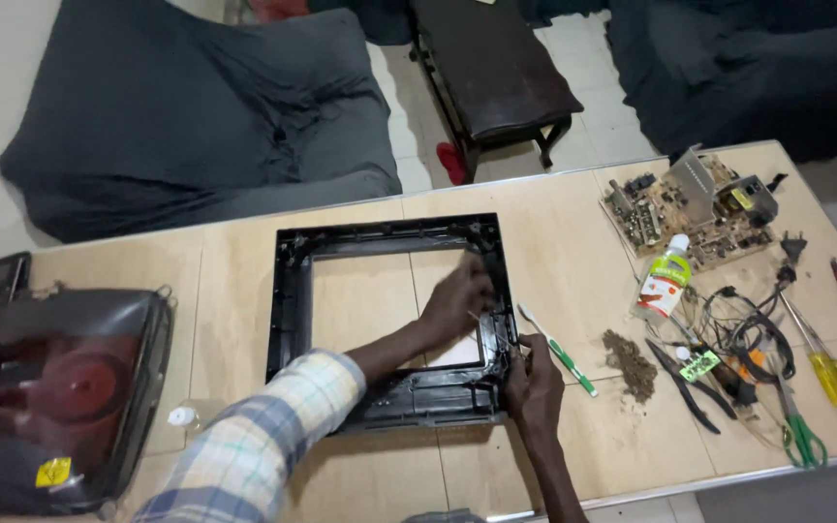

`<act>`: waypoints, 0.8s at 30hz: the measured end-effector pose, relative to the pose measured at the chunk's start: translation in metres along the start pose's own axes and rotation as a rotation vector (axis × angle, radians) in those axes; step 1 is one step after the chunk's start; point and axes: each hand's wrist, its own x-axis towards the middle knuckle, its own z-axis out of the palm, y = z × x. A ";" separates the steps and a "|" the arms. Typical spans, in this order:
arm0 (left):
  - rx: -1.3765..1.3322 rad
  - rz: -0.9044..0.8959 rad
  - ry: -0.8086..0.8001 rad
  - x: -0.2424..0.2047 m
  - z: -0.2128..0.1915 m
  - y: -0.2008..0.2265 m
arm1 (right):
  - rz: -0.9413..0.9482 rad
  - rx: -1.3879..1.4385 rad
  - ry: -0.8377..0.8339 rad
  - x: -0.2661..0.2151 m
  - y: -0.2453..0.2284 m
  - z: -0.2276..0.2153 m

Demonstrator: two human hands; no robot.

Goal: Cleaning the plastic outer frame of an appliance using a toothbrush, cloth, and a small scraping tool.

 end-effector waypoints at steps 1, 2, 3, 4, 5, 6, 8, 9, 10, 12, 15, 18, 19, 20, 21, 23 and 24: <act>0.173 0.206 -0.059 0.000 -0.001 0.004 | -0.016 -0.009 0.005 0.004 0.002 0.003; 0.333 0.404 -0.122 -0.007 0.003 0.009 | -0.020 -0.027 0.004 0.001 0.007 0.002; 0.321 0.401 -0.138 -0.012 0.003 0.012 | 0.000 -0.031 0.007 -0.008 0.006 -0.001; 0.410 0.409 -0.200 -0.008 0.000 0.014 | -0.003 -0.043 0.007 -0.006 0.002 -0.002; 0.499 0.415 -0.261 -0.004 -0.005 0.016 | -0.007 -0.054 0.007 -0.005 -0.003 -0.002; 0.500 0.409 -0.256 -0.010 0.004 0.006 | -0.011 -0.056 0.000 -0.005 -0.001 -0.003; 0.817 0.532 -0.203 -0.017 0.017 -0.015 | -0.029 -0.050 0.001 -0.002 0.000 0.000; 0.824 0.527 -0.198 -0.019 0.011 -0.002 | -0.036 -0.047 -0.004 0.001 0.002 0.001; 0.809 0.532 -0.159 -0.024 0.007 0.012 | -0.038 -0.070 -0.004 0.002 0.006 0.002; 0.788 0.529 -0.126 -0.026 0.017 0.013 | -0.033 -0.097 -0.013 -0.001 0.008 0.001; 0.766 0.488 -0.099 -0.001 0.045 -0.032 | -0.060 -0.088 -0.004 0.005 0.002 0.001; 0.425 0.418 -0.118 0.005 0.056 -0.063 | -0.101 -0.064 -0.027 0.001 0.011 -0.001; 0.189 0.302 -0.181 0.002 0.054 -0.064 | -0.053 -0.073 -0.043 -0.001 0.015 -0.003; -0.041 0.203 -0.250 0.005 0.049 -0.067 | -0.005 -0.070 -0.043 0.001 0.018 -0.001; -0.026 0.216 -0.244 0.019 0.029 -0.055 | -0.021 -0.059 -0.035 0.015 0.007 0.005; 0.045 0.085 -0.319 0.001 0.015 -0.021 | -0.040 -0.074 -0.027 0.003 0.001 0.000; 0.052 0.083 -0.319 -0.003 0.020 -0.025 | -0.042 -0.067 -0.029 0.002 0.003 0.001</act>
